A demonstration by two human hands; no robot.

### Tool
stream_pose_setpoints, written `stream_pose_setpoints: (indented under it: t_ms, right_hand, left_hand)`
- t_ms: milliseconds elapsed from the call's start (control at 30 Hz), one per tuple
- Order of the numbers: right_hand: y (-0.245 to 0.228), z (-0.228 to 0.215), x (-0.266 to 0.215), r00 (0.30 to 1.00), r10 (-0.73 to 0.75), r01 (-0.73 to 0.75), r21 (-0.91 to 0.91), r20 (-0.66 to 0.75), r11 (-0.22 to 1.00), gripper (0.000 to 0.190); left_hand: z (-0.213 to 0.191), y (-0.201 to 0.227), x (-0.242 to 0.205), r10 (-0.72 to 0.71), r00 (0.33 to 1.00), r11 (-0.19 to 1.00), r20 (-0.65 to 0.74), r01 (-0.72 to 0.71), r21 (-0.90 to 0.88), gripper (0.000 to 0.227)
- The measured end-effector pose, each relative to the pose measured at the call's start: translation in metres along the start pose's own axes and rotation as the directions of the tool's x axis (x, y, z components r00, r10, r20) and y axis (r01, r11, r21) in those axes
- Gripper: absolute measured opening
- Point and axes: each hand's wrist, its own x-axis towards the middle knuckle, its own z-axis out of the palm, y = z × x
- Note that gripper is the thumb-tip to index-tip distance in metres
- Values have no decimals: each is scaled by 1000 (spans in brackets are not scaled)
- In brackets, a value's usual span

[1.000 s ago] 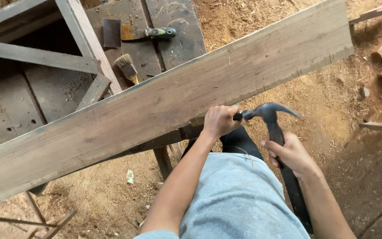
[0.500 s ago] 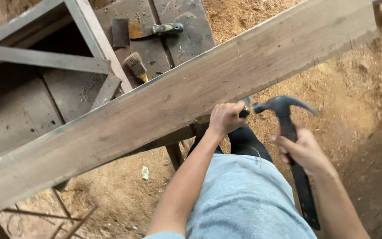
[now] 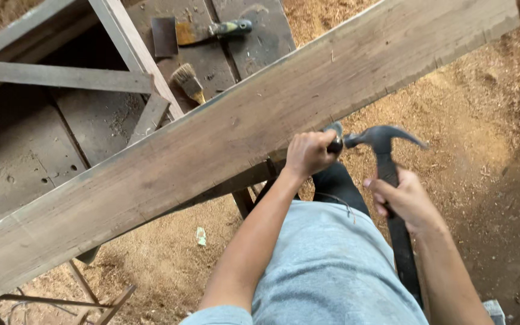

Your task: The person hammers nails into a wooden board using a hammer.

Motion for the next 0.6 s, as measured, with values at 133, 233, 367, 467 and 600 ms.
stream_pose_setpoints:
  t_ms: [133,233,367,467,600]
  right_hand:
    - [-8,-1,-4,1000,-10,10,-16,12,1000,20]
    - [-7,0,-9,999,-25,25,7,-25,1000,20]
    - [-10,8,-7,999,-34,34,-23,17,999,17]
    - [-13,3,-8,999,-34,34,-10,-1,999,15]
    - [-9,6,-8,993,-108,111,75,-47,991,18]
  left_hand:
    - [-5,-2,1,-1,999,1000,50,0,13,11]
    - [-3,-2,-2,-4,999,1000,39,5,-29,9]
    - [-8,-4,-3,5,999,1000,47,-6,24,15]
    - [-7,-2,3,-3,999,1000,39,2,26,14]
    - [-13,-3,-2,5,1000,1000,-2,-5,13,16]
